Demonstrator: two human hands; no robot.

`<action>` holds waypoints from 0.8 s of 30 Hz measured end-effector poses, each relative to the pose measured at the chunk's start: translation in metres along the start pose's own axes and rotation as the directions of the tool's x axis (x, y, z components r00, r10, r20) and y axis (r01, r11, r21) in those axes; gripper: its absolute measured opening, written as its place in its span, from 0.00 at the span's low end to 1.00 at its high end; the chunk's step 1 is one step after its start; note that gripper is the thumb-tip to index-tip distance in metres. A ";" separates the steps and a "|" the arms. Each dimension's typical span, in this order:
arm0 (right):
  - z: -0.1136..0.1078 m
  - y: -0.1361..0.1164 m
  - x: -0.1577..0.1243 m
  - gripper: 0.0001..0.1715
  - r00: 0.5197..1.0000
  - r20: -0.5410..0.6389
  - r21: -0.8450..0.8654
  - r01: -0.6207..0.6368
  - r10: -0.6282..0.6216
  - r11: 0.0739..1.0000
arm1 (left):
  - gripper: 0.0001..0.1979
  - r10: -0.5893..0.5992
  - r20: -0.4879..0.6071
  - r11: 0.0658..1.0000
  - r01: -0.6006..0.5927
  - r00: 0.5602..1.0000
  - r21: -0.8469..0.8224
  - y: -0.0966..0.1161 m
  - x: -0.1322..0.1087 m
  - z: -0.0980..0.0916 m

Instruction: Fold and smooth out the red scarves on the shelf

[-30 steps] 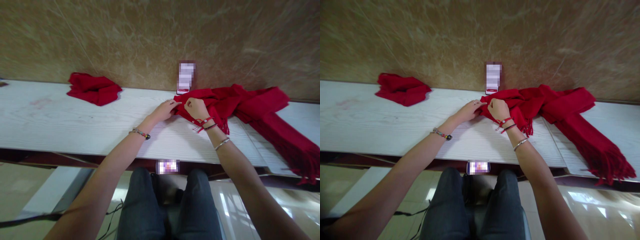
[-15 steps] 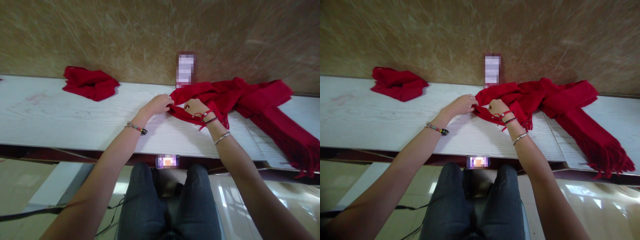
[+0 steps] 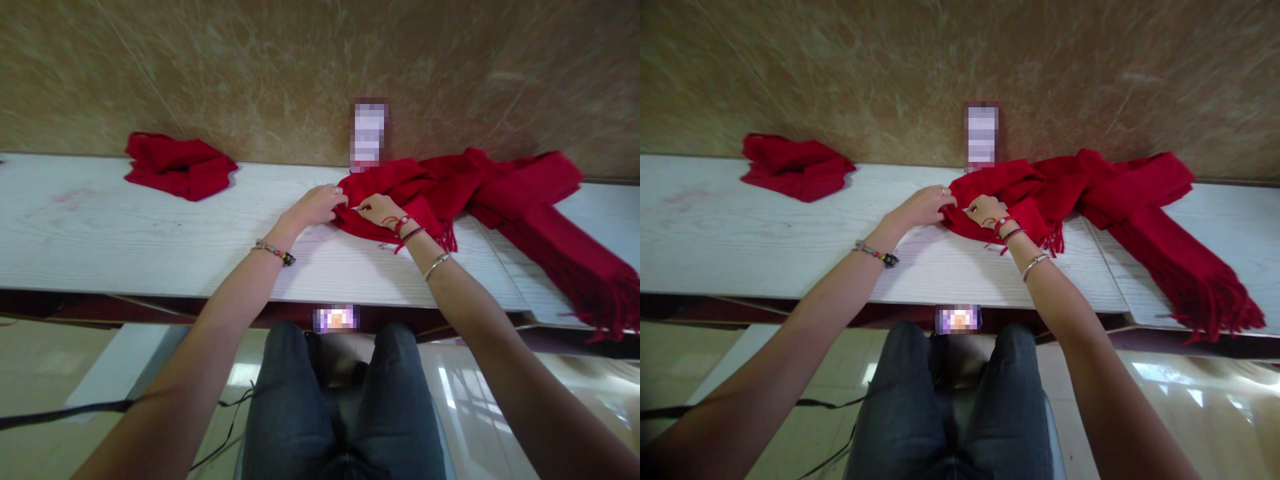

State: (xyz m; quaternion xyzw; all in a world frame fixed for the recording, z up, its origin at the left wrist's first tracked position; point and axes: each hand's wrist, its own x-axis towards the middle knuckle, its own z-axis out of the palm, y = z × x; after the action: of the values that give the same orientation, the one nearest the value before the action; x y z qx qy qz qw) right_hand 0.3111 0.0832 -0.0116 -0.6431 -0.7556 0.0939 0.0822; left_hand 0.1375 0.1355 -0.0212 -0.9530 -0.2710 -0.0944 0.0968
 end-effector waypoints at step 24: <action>-0.011 0.010 -0.004 0.14 0.924 -0.378 0.008 0.064 -0.057 0.998 | 0.40 -0.307 -0.099 0.914 0.265 0.946 -0.307 -0.014 -0.009 0.018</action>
State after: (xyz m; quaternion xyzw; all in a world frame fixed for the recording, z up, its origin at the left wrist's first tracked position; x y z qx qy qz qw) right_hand 0.3236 0.0807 -0.0038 -0.6246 -0.7442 -0.0265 0.2352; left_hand 0.1253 0.1467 -0.0390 -0.8973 -0.3832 -0.2154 -0.0394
